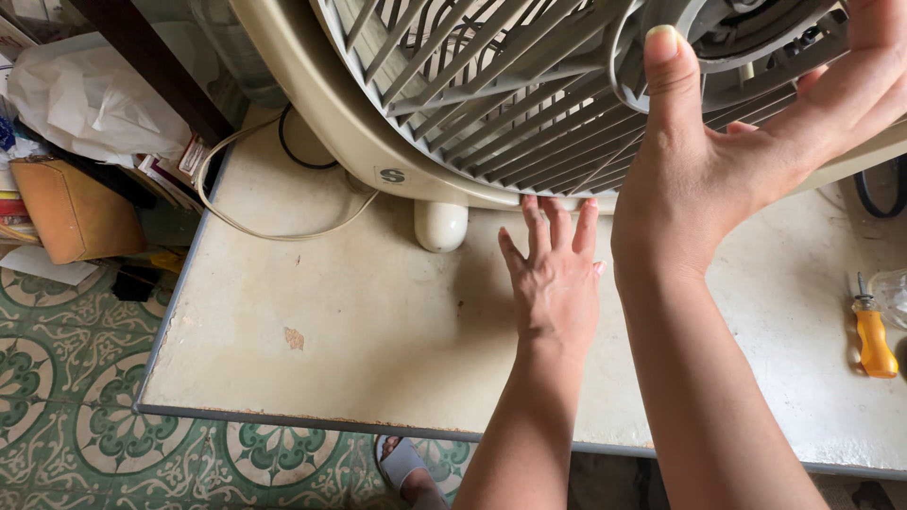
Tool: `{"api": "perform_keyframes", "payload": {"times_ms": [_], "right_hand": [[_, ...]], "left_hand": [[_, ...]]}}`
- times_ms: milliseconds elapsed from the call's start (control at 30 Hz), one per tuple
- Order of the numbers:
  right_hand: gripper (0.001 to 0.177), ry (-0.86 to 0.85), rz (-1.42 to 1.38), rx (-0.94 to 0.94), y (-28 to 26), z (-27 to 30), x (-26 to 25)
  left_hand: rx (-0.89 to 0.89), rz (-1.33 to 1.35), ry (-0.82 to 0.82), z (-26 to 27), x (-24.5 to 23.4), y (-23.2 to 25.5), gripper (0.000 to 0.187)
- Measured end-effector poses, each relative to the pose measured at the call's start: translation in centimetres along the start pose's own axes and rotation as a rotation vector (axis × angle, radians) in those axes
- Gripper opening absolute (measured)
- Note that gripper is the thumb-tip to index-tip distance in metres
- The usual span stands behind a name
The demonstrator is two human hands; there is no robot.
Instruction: The person reassembles an electric fan by hand. They place the front grille onto the fan housing, align it, and then screw on the central hub cap to secure the grille in place.
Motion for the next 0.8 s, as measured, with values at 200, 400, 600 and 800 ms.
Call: {"api": "perform_keyframes", "payload": {"times_ms": [200,400,600,800], "right_hand": [[0.093,0.019,0.012,-0.018,-0.5,-0.3,-0.1],[0.095,0.028,0.079,-0.053,-0.8,-0.4,-0.3],[0.097,0.024,0.157,-0.086,-1.7,-0.8,-0.3],[0.093,0.016,0.064,-0.103,-3.2,-1.3,-1.0]], "left_hand": [[0.011,-0.044,-0.023,0.0,-0.1,0.1,0.08],[0.01,-0.022,0.005,0.0,-0.5,0.1,0.08],[0.01,0.008,-0.006,0.0,-0.2,0.0,0.081],[0.021,0.01,0.021,0.0,-0.4,-0.1,0.078]]}}
Point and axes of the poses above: each hand's wrist, its own z-axis away from the middle knuckle, its own x-axis out of the palm, y = z × x, the point moved 7 cm from there along -z, towards the middle knuckle, and after that the axes turned 4 degrees about z, right-handed, at the moved point
